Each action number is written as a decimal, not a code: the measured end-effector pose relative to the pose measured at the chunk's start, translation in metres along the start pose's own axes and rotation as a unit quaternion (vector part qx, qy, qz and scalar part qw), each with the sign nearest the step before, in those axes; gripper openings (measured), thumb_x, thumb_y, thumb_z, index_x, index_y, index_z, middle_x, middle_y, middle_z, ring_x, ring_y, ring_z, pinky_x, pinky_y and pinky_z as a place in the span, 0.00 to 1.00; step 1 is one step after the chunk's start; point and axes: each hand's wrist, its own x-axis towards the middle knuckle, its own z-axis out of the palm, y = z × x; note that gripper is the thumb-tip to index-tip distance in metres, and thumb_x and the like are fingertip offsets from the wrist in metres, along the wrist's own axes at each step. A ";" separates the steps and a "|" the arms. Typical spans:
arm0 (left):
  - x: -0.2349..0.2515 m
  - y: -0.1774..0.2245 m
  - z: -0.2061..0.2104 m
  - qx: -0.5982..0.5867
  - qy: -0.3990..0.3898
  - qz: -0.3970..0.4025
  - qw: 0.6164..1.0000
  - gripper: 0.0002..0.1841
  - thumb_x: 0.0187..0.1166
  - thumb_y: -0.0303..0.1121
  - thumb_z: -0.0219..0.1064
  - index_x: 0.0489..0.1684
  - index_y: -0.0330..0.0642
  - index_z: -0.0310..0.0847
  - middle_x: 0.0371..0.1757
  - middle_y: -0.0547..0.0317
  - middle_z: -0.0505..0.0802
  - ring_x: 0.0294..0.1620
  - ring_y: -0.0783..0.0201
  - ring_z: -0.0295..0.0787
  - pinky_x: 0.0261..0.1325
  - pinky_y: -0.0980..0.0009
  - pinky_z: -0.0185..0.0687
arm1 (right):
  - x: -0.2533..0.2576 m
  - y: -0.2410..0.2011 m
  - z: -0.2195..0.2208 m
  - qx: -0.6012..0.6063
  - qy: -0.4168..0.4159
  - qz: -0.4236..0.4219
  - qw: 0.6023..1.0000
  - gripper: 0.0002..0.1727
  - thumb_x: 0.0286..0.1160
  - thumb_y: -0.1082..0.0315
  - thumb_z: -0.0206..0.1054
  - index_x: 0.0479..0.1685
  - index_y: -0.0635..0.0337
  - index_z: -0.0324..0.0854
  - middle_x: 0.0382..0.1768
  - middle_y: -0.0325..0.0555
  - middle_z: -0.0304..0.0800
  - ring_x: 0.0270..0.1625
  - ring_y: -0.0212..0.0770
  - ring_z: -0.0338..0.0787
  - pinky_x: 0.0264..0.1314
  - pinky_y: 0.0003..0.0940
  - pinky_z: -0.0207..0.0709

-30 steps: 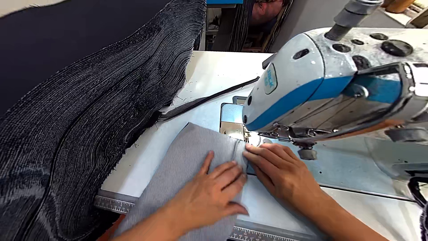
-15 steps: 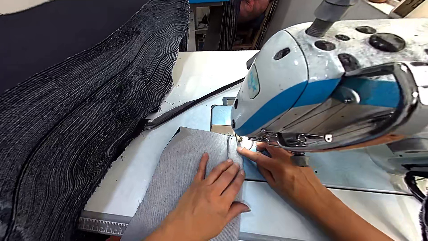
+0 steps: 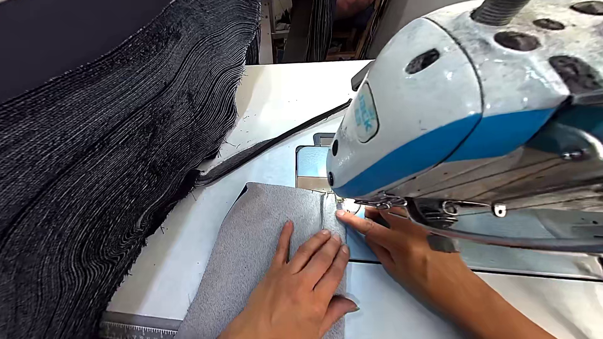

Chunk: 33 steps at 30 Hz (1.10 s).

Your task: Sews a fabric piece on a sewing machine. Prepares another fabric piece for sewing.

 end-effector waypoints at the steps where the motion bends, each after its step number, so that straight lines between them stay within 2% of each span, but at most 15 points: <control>1: 0.000 -0.001 0.000 -0.001 -0.002 0.003 1.000 0.30 0.90 0.59 0.47 0.75 0.49 0.79 0.76 0.61 0.86 0.82 0.59 0.76 0.85 0.40 0.57 | 0.000 0.000 0.000 -0.001 0.000 0.002 1.000 0.22 0.75 0.66 0.54 0.51 0.44 0.97 0.37 0.47 0.94 0.45 0.49 0.92 0.47 0.45 0.82; 10: 0.001 -0.002 -0.001 0.006 0.000 0.008 1.000 0.30 0.90 0.58 0.47 0.75 0.49 0.79 0.75 0.62 0.86 0.81 0.59 0.77 0.85 0.41 0.57 | -0.002 -0.001 0.003 -0.002 0.007 0.013 1.000 0.21 0.75 0.64 0.54 0.50 0.43 0.97 0.37 0.46 0.94 0.43 0.48 0.92 0.41 0.43 0.79; 22: 0.000 -0.002 -0.001 -0.008 0.004 0.008 1.000 0.29 0.91 0.58 0.46 0.74 0.49 0.79 0.76 0.62 0.86 0.82 0.59 0.76 0.85 0.41 0.56 | -0.008 0.002 0.003 0.001 -0.010 0.016 1.000 0.24 0.76 0.64 0.53 0.59 0.41 0.94 0.40 0.47 0.93 0.47 0.47 0.90 0.49 0.43 0.81; 26: -0.001 -0.003 0.001 -0.011 -0.006 0.010 1.000 0.30 0.91 0.58 0.46 0.77 0.48 0.78 0.78 0.62 0.84 0.84 0.59 0.74 0.86 0.39 0.52 | -0.008 0.003 0.002 -0.001 -0.009 0.012 1.000 0.23 0.75 0.64 0.53 0.58 0.41 0.95 0.38 0.46 0.92 0.45 0.47 0.90 0.46 0.42 0.80; 30: -0.001 -0.003 0.001 -0.006 -0.010 0.012 1.000 0.30 0.90 0.58 0.47 0.77 0.47 0.78 0.78 0.62 0.84 0.84 0.58 0.74 0.86 0.37 0.52 | -0.005 -0.001 0.002 -0.005 0.006 0.016 1.000 0.22 0.75 0.64 0.54 0.52 0.42 0.97 0.38 0.46 0.95 0.44 0.47 0.92 0.45 0.42 0.81; 32: -0.001 -0.002 0.001 -0.005 -0.010 0.011 1.000 0.30 0.90 0.58 0.47 0.77 0.47 0.78 0.78 0.62 0.84 0.84 0.58 0.74 0.86 0.38 0.52 | -0.002 -0.003 0.001 0.005 0.008 0.011 1.000 0.22 0.75 0.66 0.54 0.55 0.43 0.96 0.38 0.46 0.94 0.44 0.46 0.91 0.45 0.40 0.80; 33: -0.001 -0.002 0.000 -0.004 -0.008 0.011 1.000 0.30 0.90 0.58 0.47 0.77 0.48 0.78 0.78 0.62 0.85 0.83 0.58 0.74 0.86 0.38 0.52 | 0.000 -0.004 -0.001 0.014 0.004 0.006 1.000 0.23 0.74 0.67 0.55 0.58 0.44 0.95 0.40 0.46 0.93 0.46 0.45 0.90 0.49 0.38 0.80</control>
